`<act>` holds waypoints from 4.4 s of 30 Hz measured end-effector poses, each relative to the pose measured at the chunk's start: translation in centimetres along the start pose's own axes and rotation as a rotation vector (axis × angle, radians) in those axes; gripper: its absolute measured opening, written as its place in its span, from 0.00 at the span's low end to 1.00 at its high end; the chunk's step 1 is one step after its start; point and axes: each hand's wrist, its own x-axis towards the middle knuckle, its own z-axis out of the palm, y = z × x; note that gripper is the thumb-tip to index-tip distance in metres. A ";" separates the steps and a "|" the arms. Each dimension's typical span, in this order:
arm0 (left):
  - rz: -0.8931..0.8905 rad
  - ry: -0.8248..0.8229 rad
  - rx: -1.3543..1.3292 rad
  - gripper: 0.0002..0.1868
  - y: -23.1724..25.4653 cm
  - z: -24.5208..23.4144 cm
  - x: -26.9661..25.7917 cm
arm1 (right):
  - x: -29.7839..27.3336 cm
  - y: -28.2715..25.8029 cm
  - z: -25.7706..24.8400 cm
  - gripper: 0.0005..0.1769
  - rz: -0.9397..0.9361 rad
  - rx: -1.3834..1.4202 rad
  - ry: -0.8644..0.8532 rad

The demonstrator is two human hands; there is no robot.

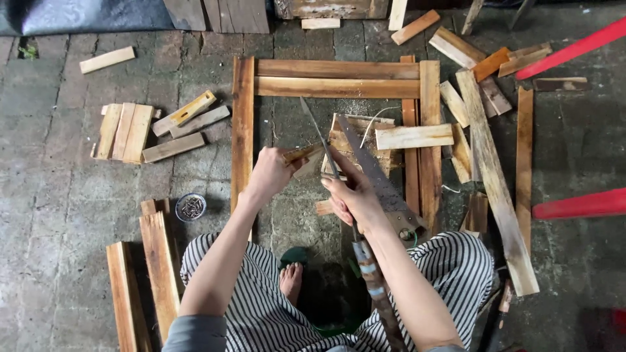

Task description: The person is using a sickle to shave and trim small pieces of wood to shape them.

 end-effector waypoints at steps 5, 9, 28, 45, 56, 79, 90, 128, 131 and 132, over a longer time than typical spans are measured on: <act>0.052 0.035 -0.011 0.08 -1.5 1.7 0.5 | 0.7 1.3 -0.5 0.33 0.020 0.022 0.000; -0.044 0.031 -0.058 0.09 -5.5 4.1 1.2 | 1.4 1.8 -0.8 0.33 0.059 0.073 -0.002; 0.158 -0.087 0.307 0.09 5.2 -2.8 -1.7 | 0.6 0.6 0.5 0.38 0.087 -0.032 -0.007; 0.169 -0.075 0.157 0.11 5.0 -4.2 -1.7 | 4.3 7.9 -5.0 0.20 0.397 0.903 -0.267; 0.177 -0.084 0.214 0.10 6.2 -4.4 -2.7 | 1.7 1.1 0.7 0.46 0.104 -0.087 0.025; 0.230 -0.103 0.340 0.09 6.1 -5.0 0.9 | 4.3 -0.7 -0.2 0.44 0.212 -0.124 0.087; 0.248 -0.111 0.382 0.05 5.5 -4.0 0.1 | 3.2 -0.8 -0.3 0.38 0.054 0.070 -0.065; 0.159 -0.163 0.333 0.09 8.5 -5.2 -2.0 | 1.4 -0.4 0.4 0.37 0.089 0.134 -0.066; 0.160 -0.159 0.372 0.09 9.8 -6.2 -1.8 | 1.2 -2.2 1.1 0.38 0.096 0.018 -0.059; 0.158 -0.162 0.397 0.09 10.2 -6.5 -2.1 | 0.8 -2.6 1.3 0.38 0.113 -0.018 -0.062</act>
